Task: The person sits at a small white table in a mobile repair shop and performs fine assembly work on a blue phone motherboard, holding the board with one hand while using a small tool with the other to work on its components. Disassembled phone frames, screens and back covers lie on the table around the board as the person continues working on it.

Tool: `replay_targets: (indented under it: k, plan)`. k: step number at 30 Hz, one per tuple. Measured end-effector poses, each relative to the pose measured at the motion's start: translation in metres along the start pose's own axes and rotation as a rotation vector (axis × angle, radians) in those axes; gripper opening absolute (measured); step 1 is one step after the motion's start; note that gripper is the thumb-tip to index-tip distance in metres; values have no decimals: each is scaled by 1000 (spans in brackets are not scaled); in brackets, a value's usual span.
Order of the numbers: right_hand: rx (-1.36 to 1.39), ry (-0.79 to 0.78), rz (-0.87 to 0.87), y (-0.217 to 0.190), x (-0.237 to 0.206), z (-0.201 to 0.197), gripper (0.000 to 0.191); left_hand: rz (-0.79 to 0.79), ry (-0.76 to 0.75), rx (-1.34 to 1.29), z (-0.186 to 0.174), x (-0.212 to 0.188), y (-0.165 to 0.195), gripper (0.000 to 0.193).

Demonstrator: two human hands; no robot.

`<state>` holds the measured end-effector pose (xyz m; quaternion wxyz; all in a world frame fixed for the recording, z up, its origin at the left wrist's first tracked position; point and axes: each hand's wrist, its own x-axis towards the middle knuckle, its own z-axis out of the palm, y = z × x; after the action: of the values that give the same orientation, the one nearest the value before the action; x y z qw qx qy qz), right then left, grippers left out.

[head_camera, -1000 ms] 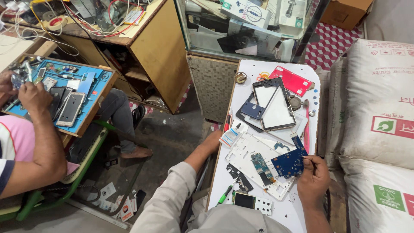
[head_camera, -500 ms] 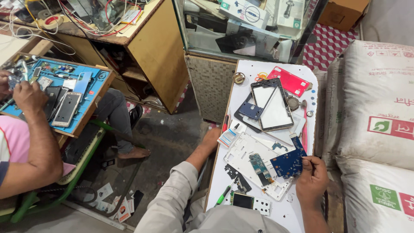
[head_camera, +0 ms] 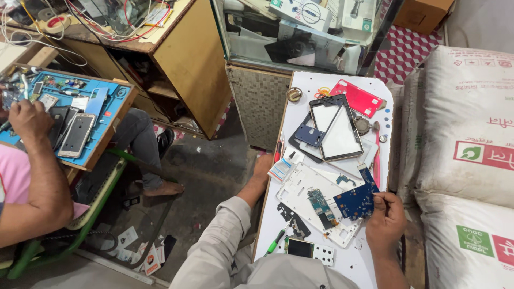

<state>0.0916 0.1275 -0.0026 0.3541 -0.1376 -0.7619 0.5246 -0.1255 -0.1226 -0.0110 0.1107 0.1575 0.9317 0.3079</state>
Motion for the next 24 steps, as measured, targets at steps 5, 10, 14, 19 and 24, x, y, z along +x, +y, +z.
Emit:
replay_targets:
  k: [5, 10, 14, 19, 24]
  plan:
    - [44, 3, 40, 2, -1, 1, 14, -96, -141, -232, -4, -9, -9, 42]
    - [89, -7, 20, 4, -1, 2, 15, 237, -186, -188, -2, -19, -23, 42]
    - [50, 2, 21, 6, 0, 1, 14, -68, -57, -118, 5, -13, -18, 42]
    - [39, 13, -11, 7, 2, 1, 14, 9, -31, -43, 4, -5, -11, 40]
    - [35, 4, 22, 5, 0, 0, 14, -30, -105, -123, 2, -11, -17, 41]
